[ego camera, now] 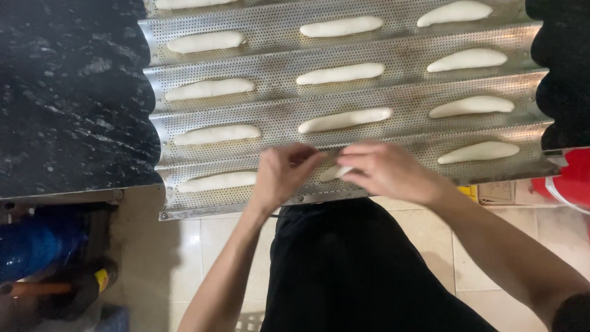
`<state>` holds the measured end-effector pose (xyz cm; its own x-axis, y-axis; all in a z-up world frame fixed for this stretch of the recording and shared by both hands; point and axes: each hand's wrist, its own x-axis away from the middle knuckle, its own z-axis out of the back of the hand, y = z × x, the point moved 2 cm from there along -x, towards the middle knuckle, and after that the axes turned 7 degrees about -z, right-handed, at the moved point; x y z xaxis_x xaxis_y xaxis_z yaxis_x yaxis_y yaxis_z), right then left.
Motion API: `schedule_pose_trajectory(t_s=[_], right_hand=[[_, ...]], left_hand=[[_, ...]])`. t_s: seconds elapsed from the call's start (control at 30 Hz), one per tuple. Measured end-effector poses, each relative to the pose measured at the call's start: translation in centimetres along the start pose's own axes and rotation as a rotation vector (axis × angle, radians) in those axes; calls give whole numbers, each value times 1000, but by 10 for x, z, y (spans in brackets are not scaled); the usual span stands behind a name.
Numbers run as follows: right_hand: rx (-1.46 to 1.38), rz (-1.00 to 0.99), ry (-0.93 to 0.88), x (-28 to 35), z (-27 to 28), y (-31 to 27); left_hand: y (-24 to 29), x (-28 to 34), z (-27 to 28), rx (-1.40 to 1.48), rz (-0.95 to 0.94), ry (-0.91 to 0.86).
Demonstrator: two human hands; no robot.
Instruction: Arranging shaped dough pieces on baking trays and placing them into a rack for proofing or baking.
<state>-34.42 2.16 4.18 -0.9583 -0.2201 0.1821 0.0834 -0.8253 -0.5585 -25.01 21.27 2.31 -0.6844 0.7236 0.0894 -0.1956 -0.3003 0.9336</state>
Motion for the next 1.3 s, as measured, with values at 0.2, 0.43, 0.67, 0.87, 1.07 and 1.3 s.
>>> schedule_pose_trajectory(t_s=[0.2, 0.43, 0.67, 0.87, 1.07, 1.3], right_hand=[[-89, -37, 27, 9, -4, 13], [81, -314, 3, 44, -9, 47], [-771, -266, 128, 53, -10, 56], [-416, -318, 177, 50, -7, 34], [-155, -447, 246, 57, -6, 43], [-400, -559, 215, 62, 64, 84]], left_hand=[[15, 8, -39, -30, 164, -81], [12, 3, -48, 67, 38, -49], [35, 4, -9, 269, 14, -65], [-17, 14, -8, -1, 88, -11], [-36, 19, -8, -253, 294, 115], [0, 10, 4, -424, 313, 188]])
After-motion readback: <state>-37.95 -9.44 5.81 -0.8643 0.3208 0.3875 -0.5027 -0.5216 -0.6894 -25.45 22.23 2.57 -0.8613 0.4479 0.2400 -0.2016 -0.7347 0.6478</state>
